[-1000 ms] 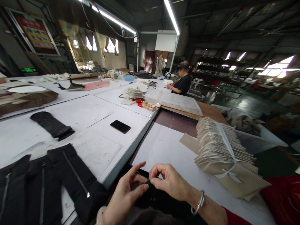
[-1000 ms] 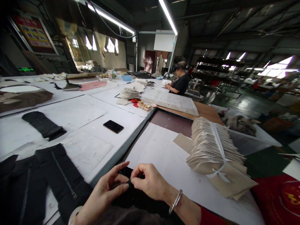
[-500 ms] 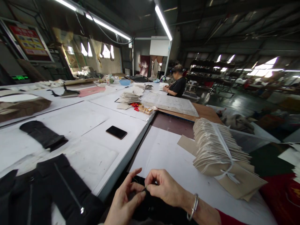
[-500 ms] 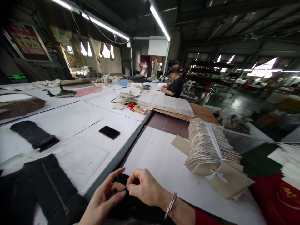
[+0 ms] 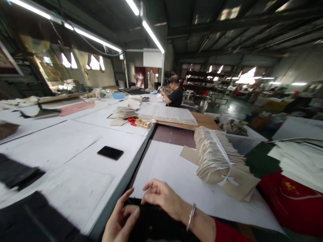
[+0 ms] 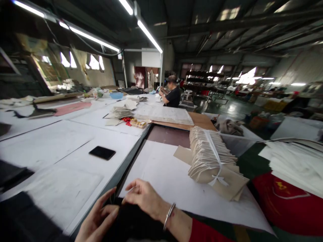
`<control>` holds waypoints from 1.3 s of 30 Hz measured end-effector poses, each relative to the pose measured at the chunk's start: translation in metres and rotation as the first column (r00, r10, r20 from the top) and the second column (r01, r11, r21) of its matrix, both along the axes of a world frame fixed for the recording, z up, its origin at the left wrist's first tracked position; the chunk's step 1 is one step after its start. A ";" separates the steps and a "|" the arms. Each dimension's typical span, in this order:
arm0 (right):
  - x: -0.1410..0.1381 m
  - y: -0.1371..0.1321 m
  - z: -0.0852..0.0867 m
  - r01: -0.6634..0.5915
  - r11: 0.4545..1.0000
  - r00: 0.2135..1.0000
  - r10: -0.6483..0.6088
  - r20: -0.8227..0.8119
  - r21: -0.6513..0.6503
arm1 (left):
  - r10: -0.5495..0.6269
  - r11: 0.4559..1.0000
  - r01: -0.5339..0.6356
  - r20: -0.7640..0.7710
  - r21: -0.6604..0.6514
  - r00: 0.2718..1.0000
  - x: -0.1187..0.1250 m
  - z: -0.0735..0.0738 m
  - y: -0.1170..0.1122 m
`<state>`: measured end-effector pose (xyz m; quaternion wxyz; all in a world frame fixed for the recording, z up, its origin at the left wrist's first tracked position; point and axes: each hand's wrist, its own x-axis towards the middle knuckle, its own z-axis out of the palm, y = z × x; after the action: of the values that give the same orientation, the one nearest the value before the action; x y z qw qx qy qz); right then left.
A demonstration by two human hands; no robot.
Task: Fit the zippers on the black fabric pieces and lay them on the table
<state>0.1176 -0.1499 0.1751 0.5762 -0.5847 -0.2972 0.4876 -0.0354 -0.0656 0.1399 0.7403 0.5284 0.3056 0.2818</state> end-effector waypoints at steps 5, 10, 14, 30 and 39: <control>0.006 -0.010 -0.013 0.012 1.000 0.995 -0.010 0.102 -0.010 | -0.024 0.999 0.025 -0.048 0.027 0.999 -0.005 0.016 0.003; -0.007 -0.015 -0.027 -0.061 0.998 0.990 0.065 0.127 -0.035 | -0.009 0.999 0.010 -0.037 0.034 0.999 -0.008 0.012 0.002; -0.016 -0.010 -0.025 -0.064 0.998 0.968 0.062 0.242 0.001 | -0.025 0.989 0.032 -0.051 0.143 0.998 -0.009 0.009 0.000; -0.020 -0.007 -0.029 -0.055 0.998 0.948 0.065 0.312 -0.042 | -0.010 0.996 0.013 -0.028 0.093 1.000 -0.007 0.014 0.002; 0.015 -0.043 -0.059 -0.113 0.967 0.910 0.193 0.368 -0.227 | 0.159 0.980 -0.153 0.031 -0.127 0.987 -0.012 0.025 0.030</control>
<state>0.1325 -0.1931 0.1159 0.4039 -0.6993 -0.3996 0.4339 -0.0479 -0.0358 0.1650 0.7533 0.4501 0.3478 0.3302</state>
